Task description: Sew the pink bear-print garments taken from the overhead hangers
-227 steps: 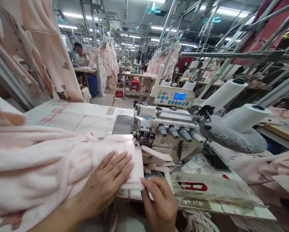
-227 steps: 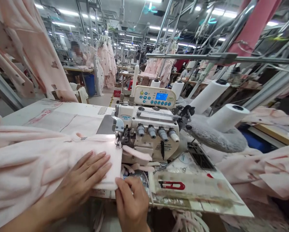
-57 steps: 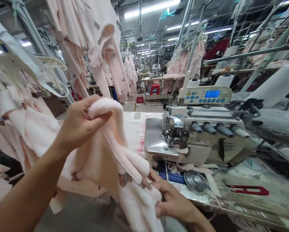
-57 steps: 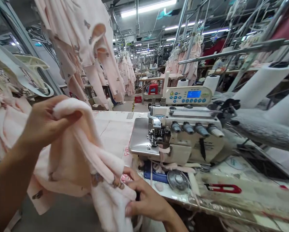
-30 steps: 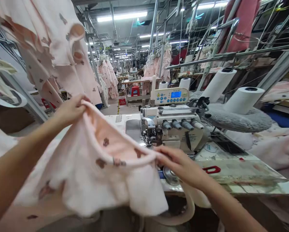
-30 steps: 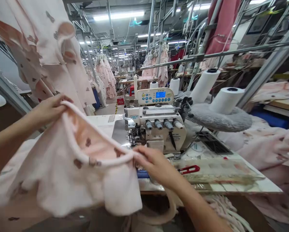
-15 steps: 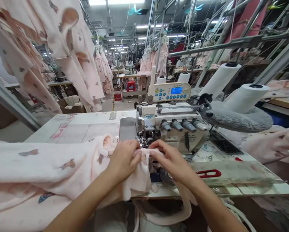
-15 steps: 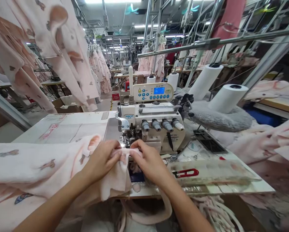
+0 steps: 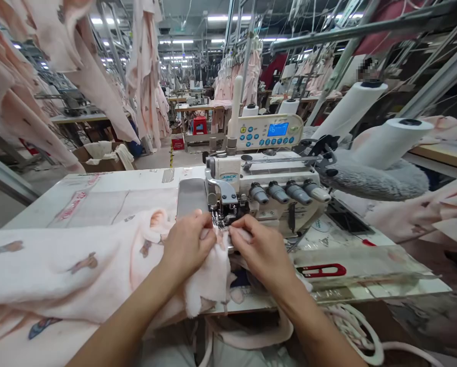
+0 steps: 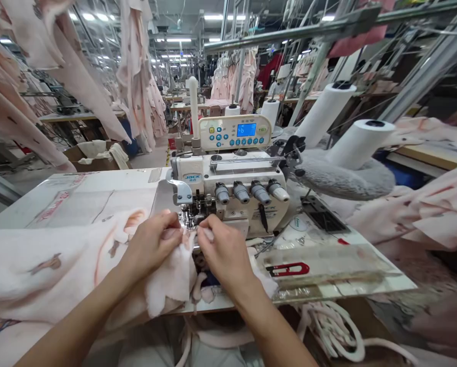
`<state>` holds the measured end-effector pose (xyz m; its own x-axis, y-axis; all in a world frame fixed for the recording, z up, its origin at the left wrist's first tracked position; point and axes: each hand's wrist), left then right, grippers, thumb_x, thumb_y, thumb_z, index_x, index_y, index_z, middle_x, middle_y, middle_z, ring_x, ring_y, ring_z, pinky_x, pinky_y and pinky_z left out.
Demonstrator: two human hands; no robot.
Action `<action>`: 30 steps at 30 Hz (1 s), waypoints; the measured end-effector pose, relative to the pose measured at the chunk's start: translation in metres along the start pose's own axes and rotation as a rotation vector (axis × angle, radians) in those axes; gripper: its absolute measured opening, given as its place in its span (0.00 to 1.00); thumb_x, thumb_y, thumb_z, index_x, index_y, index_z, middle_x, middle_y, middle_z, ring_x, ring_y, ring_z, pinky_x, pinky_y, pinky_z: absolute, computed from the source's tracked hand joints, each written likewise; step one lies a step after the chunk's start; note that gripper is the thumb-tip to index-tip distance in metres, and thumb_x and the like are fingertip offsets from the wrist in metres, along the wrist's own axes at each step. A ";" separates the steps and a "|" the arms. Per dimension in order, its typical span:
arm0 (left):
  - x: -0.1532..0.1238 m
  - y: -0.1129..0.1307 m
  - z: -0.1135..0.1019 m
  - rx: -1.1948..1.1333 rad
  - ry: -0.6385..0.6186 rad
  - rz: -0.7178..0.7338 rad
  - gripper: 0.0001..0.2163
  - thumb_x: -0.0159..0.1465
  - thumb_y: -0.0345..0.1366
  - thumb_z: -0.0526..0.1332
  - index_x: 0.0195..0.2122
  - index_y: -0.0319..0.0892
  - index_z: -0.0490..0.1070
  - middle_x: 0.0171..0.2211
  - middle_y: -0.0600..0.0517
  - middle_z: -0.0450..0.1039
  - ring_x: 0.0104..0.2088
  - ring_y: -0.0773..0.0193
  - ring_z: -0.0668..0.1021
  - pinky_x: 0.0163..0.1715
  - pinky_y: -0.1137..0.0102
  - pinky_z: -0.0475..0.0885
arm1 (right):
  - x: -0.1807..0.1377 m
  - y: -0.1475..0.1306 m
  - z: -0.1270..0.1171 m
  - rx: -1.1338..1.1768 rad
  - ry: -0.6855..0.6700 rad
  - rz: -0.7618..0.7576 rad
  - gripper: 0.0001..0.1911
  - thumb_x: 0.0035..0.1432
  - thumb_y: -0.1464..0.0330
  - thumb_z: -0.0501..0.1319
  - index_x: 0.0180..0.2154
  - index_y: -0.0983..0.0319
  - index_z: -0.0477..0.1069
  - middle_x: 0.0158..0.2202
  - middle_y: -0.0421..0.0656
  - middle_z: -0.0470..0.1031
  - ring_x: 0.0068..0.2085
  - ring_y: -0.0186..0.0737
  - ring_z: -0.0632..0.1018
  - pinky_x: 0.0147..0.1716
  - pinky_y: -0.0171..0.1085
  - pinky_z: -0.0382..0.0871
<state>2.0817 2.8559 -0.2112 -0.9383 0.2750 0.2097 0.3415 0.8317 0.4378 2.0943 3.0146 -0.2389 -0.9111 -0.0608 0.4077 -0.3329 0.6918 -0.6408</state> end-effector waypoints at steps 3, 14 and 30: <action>0.000 0.001 0.001 0.004 -0.001 -0.019 0.05 0.58 0.30 0.52 0.25 0.42 0.60 0.28 0.54 0.64 0.31 0.63 0.69 0.31 0.69 0.61 | -0.001 0.000 -0.001 -0.040 -0.031 -0.017 0.06 0.58 0.67 0.52 0.32 0.60 0.66 0.27 0.39 0.74 0.29 0.39 0.75 0.26 0.32 0.58; 0.002 0.000 0.007 0.053 0.045 0.033 0.06 0.60 0.30 0.51 0.27 0.42 0.62 0.29 0.52 0.65 0.31 0.63 0.69 0.30 0.69 0.61 | -0.001 0.004 0.011 -0.278 0.063 -0.138 0.09 0.61 0.73 0.47 0.33 0.62 0.64 0.27 0.42 0.73 0.28 0.40 0.74 0.25 0.35 0.61; 0.008 -0.014 -0.010 -0.091 -0.032 0.059 0.07 0.59 0.38 0.55 0.30 0.42 0.69 0.30 0.54 0.71 0.33 0.63 0.73 0.33 0.69 0.63 | -0.057 -0.007 0.051 0.704 -0.031 0.322 0.21 0.56 0.51 0.54 0.28 0.64 0.66 0.24 0.39 0.65 0.29 0.37 0.67 0.27 0.32 0.60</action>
<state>2.0703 2.8414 -0.2069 -0.9171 0.3390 0.2097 0.3985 0.7667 0.5034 2.1359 2.9764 -0.2902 -0.9921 0.0386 0.1191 -0.1168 0.0585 -0.9914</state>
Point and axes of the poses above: each hand's wrist, its own x-axis towards the middle knuckle, its own z-axis out of the palm, y = z × x
